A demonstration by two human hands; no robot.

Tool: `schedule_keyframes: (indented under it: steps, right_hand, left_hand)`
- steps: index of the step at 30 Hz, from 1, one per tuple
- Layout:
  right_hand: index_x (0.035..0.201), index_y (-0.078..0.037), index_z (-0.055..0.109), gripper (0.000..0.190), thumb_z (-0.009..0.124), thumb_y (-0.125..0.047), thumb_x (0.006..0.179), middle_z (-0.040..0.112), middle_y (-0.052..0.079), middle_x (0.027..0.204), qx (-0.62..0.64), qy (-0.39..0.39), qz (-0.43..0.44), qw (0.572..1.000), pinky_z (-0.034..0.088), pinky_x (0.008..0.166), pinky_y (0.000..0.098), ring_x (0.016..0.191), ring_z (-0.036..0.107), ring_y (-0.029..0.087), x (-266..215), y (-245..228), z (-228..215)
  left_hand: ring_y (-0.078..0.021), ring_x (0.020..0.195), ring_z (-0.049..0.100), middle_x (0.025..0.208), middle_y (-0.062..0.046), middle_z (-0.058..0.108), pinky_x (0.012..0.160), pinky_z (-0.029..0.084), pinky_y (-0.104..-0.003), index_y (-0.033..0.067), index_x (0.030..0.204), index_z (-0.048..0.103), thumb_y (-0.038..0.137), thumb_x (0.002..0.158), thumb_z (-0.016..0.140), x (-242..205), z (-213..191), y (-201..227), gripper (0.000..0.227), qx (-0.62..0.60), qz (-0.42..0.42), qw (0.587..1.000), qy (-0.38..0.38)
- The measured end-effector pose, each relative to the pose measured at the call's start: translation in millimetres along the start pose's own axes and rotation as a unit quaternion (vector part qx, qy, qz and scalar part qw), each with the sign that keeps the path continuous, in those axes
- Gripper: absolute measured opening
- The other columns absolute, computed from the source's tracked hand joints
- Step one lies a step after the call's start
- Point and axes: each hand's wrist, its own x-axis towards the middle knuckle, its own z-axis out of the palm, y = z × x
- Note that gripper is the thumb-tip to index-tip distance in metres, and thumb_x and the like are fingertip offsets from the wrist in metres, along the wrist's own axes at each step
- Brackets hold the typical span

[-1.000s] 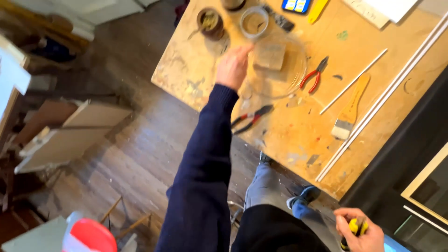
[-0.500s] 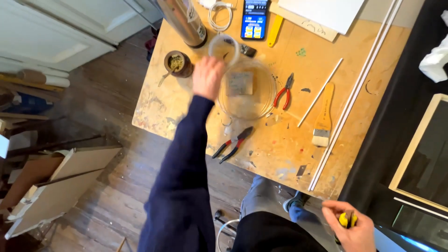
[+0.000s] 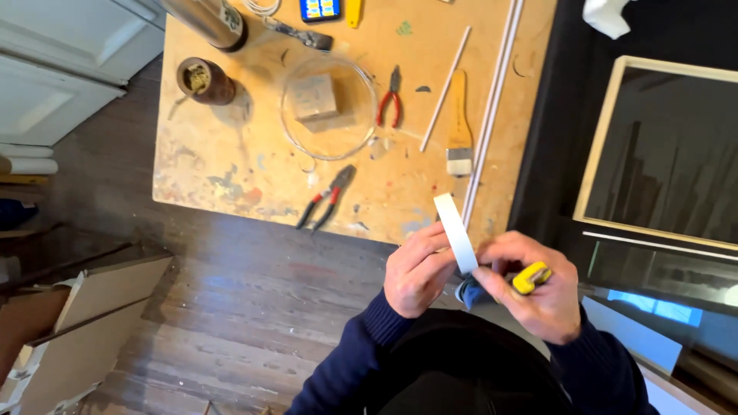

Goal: Measuring and cutting a plastic or foam spacer for an art frame using a utility knife and tape measure.

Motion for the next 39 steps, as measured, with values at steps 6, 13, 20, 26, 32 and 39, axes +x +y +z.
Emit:
schedule_keyframes:
  steps: [6, 13, 20, 26, 32, 39]
  right_hand:
    - [0.105, -0.001, 0.075, 0.018, 0.075, 0.004, 0.088, 0.072, 0.006, 0.091, 0.036, 0.026, 0.117, 0.992, 0.048, 0.06, 0.0211, 0.067, 0.061, 0.006, -66, 3, -56]
    - [0.111, -0.002, 0.071, 0.035, 0.082, -0.002, 0.078, 0.072, 0.007, 0.109, -0.065, 0.038, 0.005, 0.997, 0.048, 0.059, 0.0191, 0.065, 0.06, 0.005, -144, 19, -144]
    - [0.117, -0.004, 0.073, 0.034, 0.081, -0.006, 0.084, 0.074, 0.006, 0.105, -0.062, 0.012, 0.075, 0.995, 0.053, 0.071, 0.024, 0.077, 0.065, 0.01, -219, 82, -213]
    - [0.115, -0.004, 0.073, 0.031, 0.079, -0.009, 0.085, 0.076, 0.003, 0.105, 0.008, -0.033, 0.158, 0.987, 0.053, 0.081, 0.025, 0.091, 0.068, 0.01, -252, 128, -231]
    - [0.114, -0.008, 0.077, 0.032, 0.082, -0.011, 0.083, 0.064, -0.004, 0.074, -0.046, -0.007, 0.257, 0.965, 0.044, 0.058, 0.0206, 0.064, 0.052, 0.003, -258, 142, -238]
    - [0.107, -0.008, 0.077, 0.026, 0.083, -0.011, 0.082, 0.054, -0.007, 0.067, -0.031, -0.02, 0.248, 0.968, 0.039, 0.054, 0.0189, 0.06, 0.046, 0.001, -235, 137, -250]
  left_hand:
    - [-0.0285, 0.113, 0.07, 0.113, -0.009, 0.071, 0.106, 0.056, -0.048, 0.0047, 0.113, 0.068, 0.001, 0.084, 0.082, -17, 41, 60, 0.032, 0.006, 0.029, 0.998, -0.059]
    - [-0.0307, 0.103, 0.071, 0.109, -0.011, 0.071, 0.092, 0.059, -0.038, 0.0038, 0.115, 0.067, 0.002, 0.084, 0.081, -77, 165, 146, 0.034, -0.033, -0.084, 0.995, -0.031]
    - [-0.0302, 0.094, 0.068, 0.106, -0.011, 0.069, 0.082, 0.055, -0.039, 0.0017, 0.116, 0.066, 0.001, 0.08, 0.08, -125, 272, 187, 0.038, 0.099, -0.12, 0.987, -0.049]
    - [-0.0283, 0.089, 0.064, 0.103, -0.009, 0.068, 0.078, 0.051, -0.039, 0.0016, 0.116, 0.066, 0.003, 0.082, 0.08, -158, 309, 190, 0.036, 0.175, -0.139, 0.97, -0.095]
    - [-0.0282, 0.09, 0.063, 0.103, -0.009, 0.067, 0.079, 0.05, -0.04, 0.0014, 0.117, 0.066, 0.004, 0.082, 0.079, -161, 328, 184, 0.037, 0.157, -0.159, 0.97, -0.099]
    - [-0.029, 0.088, 0.063, 0.1, -0.009, 0.067, 0.079, 0.051, -0.038, 0.0033, 0.113, 0.066, 0.003, 0.08, 0.079, -150, 327, 178, 0.035, 0.062, -0.211, 0.973, -0.071]
